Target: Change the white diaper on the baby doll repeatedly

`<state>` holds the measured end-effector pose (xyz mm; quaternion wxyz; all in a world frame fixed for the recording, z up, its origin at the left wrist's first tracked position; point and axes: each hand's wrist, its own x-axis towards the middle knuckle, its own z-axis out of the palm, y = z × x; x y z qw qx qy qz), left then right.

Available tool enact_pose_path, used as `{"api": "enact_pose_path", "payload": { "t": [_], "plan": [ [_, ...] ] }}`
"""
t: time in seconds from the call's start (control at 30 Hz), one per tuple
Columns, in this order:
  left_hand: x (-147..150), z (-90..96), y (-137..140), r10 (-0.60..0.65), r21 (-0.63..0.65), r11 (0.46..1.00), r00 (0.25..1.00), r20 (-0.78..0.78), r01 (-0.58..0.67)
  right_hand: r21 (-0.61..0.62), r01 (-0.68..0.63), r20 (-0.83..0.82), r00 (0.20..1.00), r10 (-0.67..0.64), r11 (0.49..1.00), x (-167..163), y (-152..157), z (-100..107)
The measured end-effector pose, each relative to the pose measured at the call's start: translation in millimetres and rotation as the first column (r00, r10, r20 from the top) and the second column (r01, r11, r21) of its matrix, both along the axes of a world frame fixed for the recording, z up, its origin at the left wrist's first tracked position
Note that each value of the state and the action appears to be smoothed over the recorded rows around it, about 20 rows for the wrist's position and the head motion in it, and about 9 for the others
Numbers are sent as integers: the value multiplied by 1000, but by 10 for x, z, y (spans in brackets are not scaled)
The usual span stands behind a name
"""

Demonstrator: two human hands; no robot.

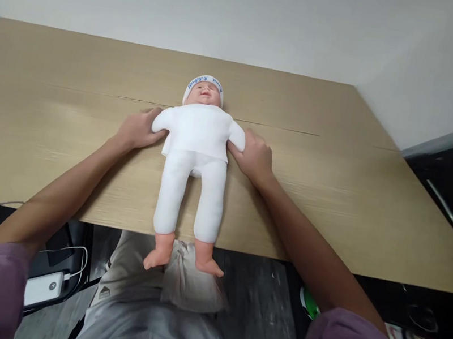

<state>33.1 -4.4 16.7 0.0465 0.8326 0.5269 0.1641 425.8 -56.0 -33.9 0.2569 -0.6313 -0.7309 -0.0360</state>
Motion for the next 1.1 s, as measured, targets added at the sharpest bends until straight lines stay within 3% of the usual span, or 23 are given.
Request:
{"api": "enact_pose_path", "payload": {
  "t": [0.2, 0.33, 0.53, 0.63, 0.8, 0.97, 1.03, 1.1],
  "plan": [
    [7, -88, 725, -2, 83, 997, 1000, -9, 3, 33, 5, 1, 1000, -5, 999, -12, 808, -36],
    [0, -125, 937, 20, 134, 991, 999, 34, -24, 35, -52, -1, 999, 53, 998, 18, 1105, -2],
    [-373, -142, 730, -44, 71, 997, 994, 103, 37, 48, -212, -81, 973, 215, 976, 225, 794, 8],
    [-577, -144, 652, -81, 17, 997, 984, 158, 79, 27, -230, -124, 965, 232, 973, 393, 614, -39],
    [-652, -174, 677, -85, 26, 996, 981, 177, 82, 18, -194, -126, 973, 194, 981, 516, 592, -125],
    [-609, -183, 690, -58, -5, 998, 982, 178, 60, 12, -157, -124, 980, 157, 988, 429, 678, -95],
    [-552, -117, 595, -16, 24, 1000, 982, 190, 12, 39, -80, -128, 988, 84, 996, 316, 542, -18],
    [-474, 6, 329, 26, 93, 994, 971, 236, -49, 94, -3, -145, 989, 17, 996, 157, 136, 83]
  ]
}}
